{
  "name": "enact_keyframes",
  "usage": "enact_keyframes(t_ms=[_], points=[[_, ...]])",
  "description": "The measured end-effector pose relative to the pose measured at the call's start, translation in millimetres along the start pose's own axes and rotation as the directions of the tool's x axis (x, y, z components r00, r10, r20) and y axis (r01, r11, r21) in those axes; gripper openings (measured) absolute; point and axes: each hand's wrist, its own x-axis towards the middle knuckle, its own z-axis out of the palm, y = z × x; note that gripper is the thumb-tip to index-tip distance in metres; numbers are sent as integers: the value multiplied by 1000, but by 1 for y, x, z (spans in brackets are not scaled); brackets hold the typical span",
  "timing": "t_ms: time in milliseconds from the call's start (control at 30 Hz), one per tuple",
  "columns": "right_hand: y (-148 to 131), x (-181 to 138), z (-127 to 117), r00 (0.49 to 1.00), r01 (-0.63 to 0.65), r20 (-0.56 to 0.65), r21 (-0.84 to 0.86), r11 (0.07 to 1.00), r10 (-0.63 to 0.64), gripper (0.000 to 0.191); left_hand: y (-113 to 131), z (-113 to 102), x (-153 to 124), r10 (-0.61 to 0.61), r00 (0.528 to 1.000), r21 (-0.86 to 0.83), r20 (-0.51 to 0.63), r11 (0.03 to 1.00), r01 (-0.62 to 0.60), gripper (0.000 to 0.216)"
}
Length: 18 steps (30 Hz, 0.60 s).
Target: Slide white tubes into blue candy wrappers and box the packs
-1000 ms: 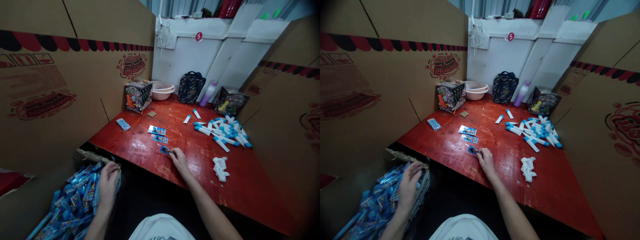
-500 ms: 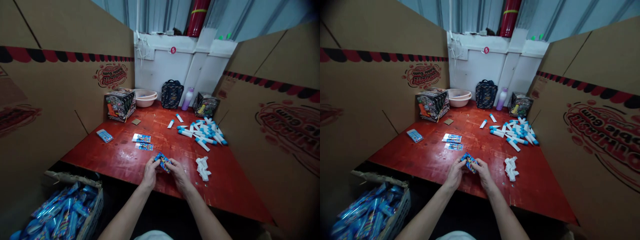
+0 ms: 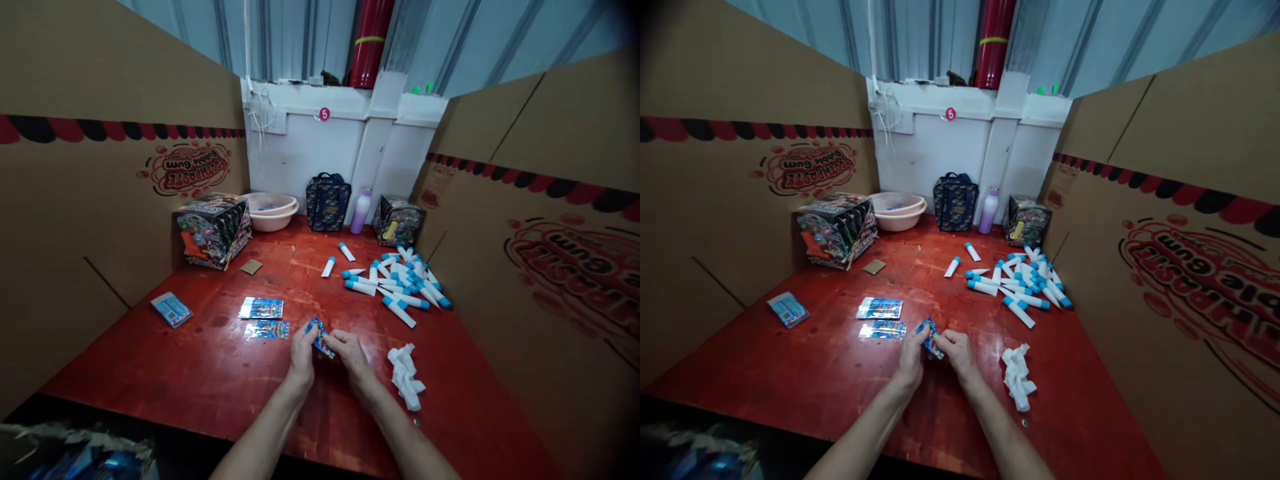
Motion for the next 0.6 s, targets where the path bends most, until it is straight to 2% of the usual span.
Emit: enact_keyframes(t_ms=[100,167,267,333,367,433,500,600], points=[[-10,9,-7,993,115,47,-185,976,-108,33,-2,4,16,27,999,38,-27,999,-26,35],[-15,21,-12,989,151,47,-295,943,-143,36,-1,3,24,10,998,60,-61,998,-6,35],[-19,50,-27,984,105,-77,-490,866,-163,40,2,-3,31,-34,991,12,-131,999,36,37],[-20,74,-43,941,34,-222,-687,726,-255,31,4,-7,34,-55,987,-66,-151,997,46,38],[-21,85,-52,906,-31,-286,-781,624,-313,23,5,-9,34,-67,986,-104,-150,993,52,38],[-19,104,-66,866,-185,-351,-887,424,-357,25,8,-11,34,-98,985,-174,-143,982,73,37],[-16,115,-75,884,-262,-339,-929,261,-321,29,11,-12,33,-136,981,-236,-136,966,101,37],[-9,116,-78,931,-235,-256,-966,109,-261,23,15,-16,28,-187,974,-318,-125,938,139,37]])
